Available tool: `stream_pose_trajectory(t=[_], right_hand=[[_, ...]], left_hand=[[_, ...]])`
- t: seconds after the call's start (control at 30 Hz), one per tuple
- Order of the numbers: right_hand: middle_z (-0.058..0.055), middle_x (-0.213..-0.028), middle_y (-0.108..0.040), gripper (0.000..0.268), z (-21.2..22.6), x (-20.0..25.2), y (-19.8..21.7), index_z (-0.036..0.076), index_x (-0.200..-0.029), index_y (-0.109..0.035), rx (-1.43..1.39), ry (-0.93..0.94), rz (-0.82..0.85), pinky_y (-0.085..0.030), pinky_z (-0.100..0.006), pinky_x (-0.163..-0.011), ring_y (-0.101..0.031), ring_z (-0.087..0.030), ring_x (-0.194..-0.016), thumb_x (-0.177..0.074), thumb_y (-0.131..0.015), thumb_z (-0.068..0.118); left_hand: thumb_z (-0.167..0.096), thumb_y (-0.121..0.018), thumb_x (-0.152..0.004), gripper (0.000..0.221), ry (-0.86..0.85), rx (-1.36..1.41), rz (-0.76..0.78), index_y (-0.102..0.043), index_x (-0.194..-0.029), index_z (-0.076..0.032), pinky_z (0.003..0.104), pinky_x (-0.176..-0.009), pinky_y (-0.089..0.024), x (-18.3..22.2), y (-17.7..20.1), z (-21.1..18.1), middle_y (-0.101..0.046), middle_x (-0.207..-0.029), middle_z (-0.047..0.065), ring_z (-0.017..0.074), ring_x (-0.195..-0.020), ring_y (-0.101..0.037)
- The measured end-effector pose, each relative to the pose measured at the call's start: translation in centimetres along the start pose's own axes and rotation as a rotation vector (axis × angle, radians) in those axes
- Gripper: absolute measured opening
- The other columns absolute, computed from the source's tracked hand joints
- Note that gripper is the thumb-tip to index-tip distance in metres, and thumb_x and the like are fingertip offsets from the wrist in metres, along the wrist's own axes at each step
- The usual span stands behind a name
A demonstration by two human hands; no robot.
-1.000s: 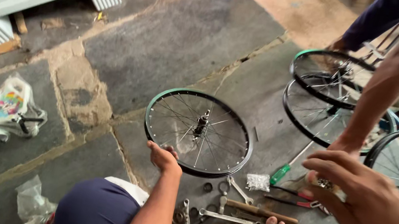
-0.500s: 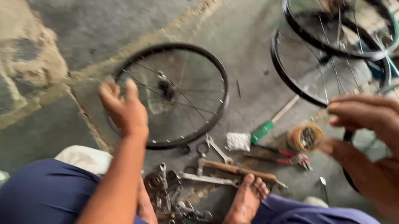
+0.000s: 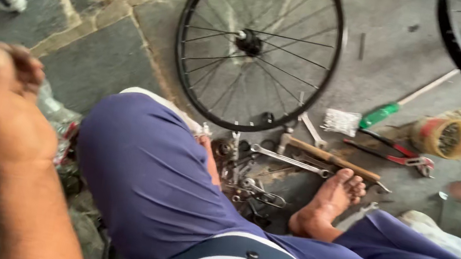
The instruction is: The person repairs a bicycle wheel by adjusting spokes and applying a substance to the rim while sitting on the floor.
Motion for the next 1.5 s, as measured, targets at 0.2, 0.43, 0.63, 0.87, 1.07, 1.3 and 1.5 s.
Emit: stream_pose_trajectory(t=[0.2, 0.43, 0.63, 0.87, 1.07, 1.3, 1.5], right_hand=[[0.000, -0.124, -0.064, 0.046, 9.1, -4.1, -17.5, 0.025, -0.129, -0.065, 0.406, 0.106, 0.796, -0.059, -0.035, -0.082, -0.067, -0.022, -0.104, -0.085, -0.067, 0.039], [-0.013, -0.121, -0.058, 0.054, 15.3, -6.5, -43.7, 0.024, -0.139, -0.056, 0.362, 0.374, 0.704, -0.058, -0.041, -0.081, -0.062, -0.032, -0.110, -0.088, -0.074, 0.017], [-0.017, -0.121, -0.059, 0.075, 16.5, -4.6, -48.0, 0.016, -0.149, -0.044, 0.446, 0.463, 0.447, -0.053, -0.048, -0.076, -0.062, -0.037, -0.103, -0.083, -0.070, 0.038], [-0.018, -0.103, -0.067, 0.048, 15.4, -4.6, -49.4, 0.010, -0.140, -0.054, 0.522, 0.517, 0.371, -0.054, -0.043, -0.065, -0.067, -0.035, -0.084, -0.096, -0.060, 0.028], [-0.015, -0.085, -0.066, 0.040, 14.8, -3.3, -50.5, 0.008, -0.146, -0.056, 0.522, 0.499, 0.377, -0.050, -0.039, -0.056, -0.065, -0.030, -0.071, -0.108, -0.052, 0.022], [-0.017, -0.086, -0.065, 0.066, 13.5, -2.9, -50.5, 0.022, -0.157, -0.043, 0.485, 0.413, 0.455, -0.050, -0.042, -0.054, -0.067, -0.033, -0.073, -0.092, -0.056, 0.029], [-0.025, -0.093, -0.065, 0.082, 14.9, -3.0, -47.7, 0.013, -0.170, -0.030, 0.433, 0.403, 0.524, -0.053, -0.046, -0.062, -0.068, -0.040, -0.082, -0.097, -0.063, 0.031]], left_hand=[[-0.006, -0.068, -0.113, 0.007, -0.040, -0.065, 0.098, -0.062, -0.116, -0.002, 0.025, -0.088, -0.056, 0.0, -0.4, -1.3, -0.069, -0.108, 0.009, 0.0146, -0.093, -0.067], [-0.012, -0.073, -0.105, 0.015, 0.008, -0.074, 0.473, -0.064, -0.116, -0.008, 0.025, -0.088, -0.051, -7.5, -6.8, 5.1, -0.066, -0.104, -0.001, 0.0085, -0.095, -0.061], [-0.039, -0.076, -0.085, 0.054, 0.075, -0.823, 0.599, -0.056, -0.124, -0.007, 0.051, -0.079, -0.053, -5.3, -6.6, 31.5, -0.073, -0.101, 0.019, 0.0426, -0.093, -0.067], [-0.037, -0.080, -0.085, 0.063, 0.580, -0.685, 0.542, -0.057, -0.127, 0.004, 0.042, -0.092, -0.053, 3.4, -5.0, 47.7, -0.072, -0.117, 0.022, 0.0313, -0.103, -0.068], [-0.028, -0.082, -0.084, 0.048, 0.785, -0.404, 0.454, -0.059, -0.116, 0.000, 0.033, -0.061, -0.053, 2.6, -5.1, 47.8, -0.062, -0.094, 0.005, 0.0170, -0.078, -0.060], [-0.028, -0.078, -0.085, 0.043, 0.600, -0.429, 0.650, -0.066, -0.116, -0.001, 0.032, -0.067, -0.052, 0.0, -9.0, 39.4, -0.071, -0.100, 0.009, 0.0173, -0.084, -0.065], [-0.020, -0.079, -0.084, 0.042, 0.488, -0.279, 0.703, -0.063, -0.116, 0.004, 0.031, -0.077, -0.054, -2.5, -14.0, 34.7, -0.071, -0.100, 0.010, 0.0171, -0.086, -0.068]])
Point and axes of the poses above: each hand's wrist, its own x-axis away from the middle knuckle, its own y-axis out of the back of the hand, z = x × y, the point moved 10 cm from there along -x, towards the middle knuckle
